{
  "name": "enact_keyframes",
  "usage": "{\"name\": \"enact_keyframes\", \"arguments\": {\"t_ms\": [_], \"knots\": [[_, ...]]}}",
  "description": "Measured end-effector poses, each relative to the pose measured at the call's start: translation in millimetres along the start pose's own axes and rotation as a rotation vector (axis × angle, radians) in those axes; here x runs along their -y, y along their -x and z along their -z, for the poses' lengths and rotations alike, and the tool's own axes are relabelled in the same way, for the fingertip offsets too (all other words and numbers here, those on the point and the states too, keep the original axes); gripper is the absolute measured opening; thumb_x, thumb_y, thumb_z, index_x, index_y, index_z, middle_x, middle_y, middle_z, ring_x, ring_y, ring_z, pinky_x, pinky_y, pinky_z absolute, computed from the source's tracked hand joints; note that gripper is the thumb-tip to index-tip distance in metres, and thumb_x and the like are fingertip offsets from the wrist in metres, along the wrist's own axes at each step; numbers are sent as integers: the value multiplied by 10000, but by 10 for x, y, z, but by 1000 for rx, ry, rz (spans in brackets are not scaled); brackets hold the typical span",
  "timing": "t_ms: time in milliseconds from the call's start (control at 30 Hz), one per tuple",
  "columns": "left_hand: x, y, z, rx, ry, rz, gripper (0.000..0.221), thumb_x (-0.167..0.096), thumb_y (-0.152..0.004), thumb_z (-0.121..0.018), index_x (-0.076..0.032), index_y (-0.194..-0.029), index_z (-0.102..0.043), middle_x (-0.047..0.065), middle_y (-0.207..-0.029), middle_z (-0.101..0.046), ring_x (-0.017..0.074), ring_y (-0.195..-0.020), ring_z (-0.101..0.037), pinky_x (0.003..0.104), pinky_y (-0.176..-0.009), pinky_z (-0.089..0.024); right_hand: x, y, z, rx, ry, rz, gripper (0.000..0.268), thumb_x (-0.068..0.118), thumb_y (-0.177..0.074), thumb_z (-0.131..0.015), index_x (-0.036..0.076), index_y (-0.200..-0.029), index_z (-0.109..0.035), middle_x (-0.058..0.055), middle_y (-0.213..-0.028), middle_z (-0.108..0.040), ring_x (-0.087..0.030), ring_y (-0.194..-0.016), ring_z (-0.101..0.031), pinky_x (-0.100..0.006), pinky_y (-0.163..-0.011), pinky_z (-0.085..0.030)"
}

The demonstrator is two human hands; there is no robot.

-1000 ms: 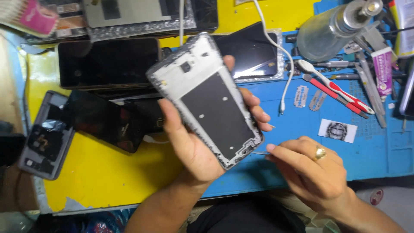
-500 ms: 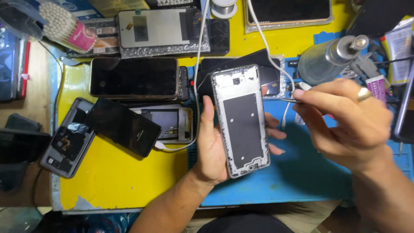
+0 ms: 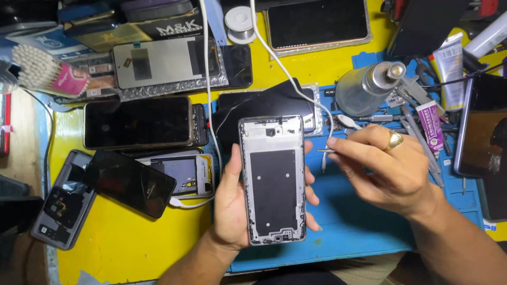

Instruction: The person holds a disassembled smartphone chassis and uses a small metal tool to scrape and clean the adhesive residue from the inner frame edges. The hands rotate the device to access different sides while working on the perimeter.

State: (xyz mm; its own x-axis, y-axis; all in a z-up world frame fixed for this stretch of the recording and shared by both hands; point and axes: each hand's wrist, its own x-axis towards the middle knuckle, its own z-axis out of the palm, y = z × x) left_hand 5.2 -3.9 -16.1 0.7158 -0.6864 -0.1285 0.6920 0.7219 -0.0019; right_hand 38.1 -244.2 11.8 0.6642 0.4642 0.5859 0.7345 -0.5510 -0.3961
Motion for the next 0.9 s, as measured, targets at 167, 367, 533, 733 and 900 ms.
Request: {"name": "enact_keyframes", "arguments": {"t_ms": [167,367,533,733,900], "knots": [[15,35,51,17,54,72,1058,-770,-1018,-316,45,-1693,-280,274,-1282,-618,406,-1112,-674,659,-869,-574,-28,21,11,-15,21,11,196,-11,-939,-758,-26,-1128,-708,-144,-864,-658,-247,-684,-643,-325,-612,-513],[33,49,84,9,70,106,1064,-772,-1015,-307,47,-1693,-284,292,-1293,-602,413,-1100,-680,661,-854,-579,-2,-32,1,-31,1,3,187,-15,-933,-738,-46,-1112,-697,-138,-828,-661,-241,-667,-646,-313,-593,-508],[47,40,56,4,48,124,1090,-759,-987,-318,67,-1696,-268,292,-1278,-605,409,-1085,-685,632,-850,-594,3,-54,13,-61,13,-41,167,-11,-929,-722,-55,-1089,-698,-166,-835,-692,-250,-685,-679,-308,-603,-514],[87,52,74,-4,11,144,1084,-732,-975,-318,81,-1690,-261,290,-1275,-603,391,-1089,-683,599,-871,-599,26,-11,24,-111,3,-110,163,-36,-920,-726,-61,-1076,-685,-199,-898,-721,-272,-737,-696,-321,-676,-555],[133,45,96,-48,51,203,1094,-750,-974,-312,75,-1692,-286,293,-1268,-590,416,-1074,-669,606,-843,-597,97,-29,47,-36,-235,-404,183,82,-944,-656,-9,-1092,-713,-114,-880,-723,-187,-727,-654,-269,-695,-501]]}}
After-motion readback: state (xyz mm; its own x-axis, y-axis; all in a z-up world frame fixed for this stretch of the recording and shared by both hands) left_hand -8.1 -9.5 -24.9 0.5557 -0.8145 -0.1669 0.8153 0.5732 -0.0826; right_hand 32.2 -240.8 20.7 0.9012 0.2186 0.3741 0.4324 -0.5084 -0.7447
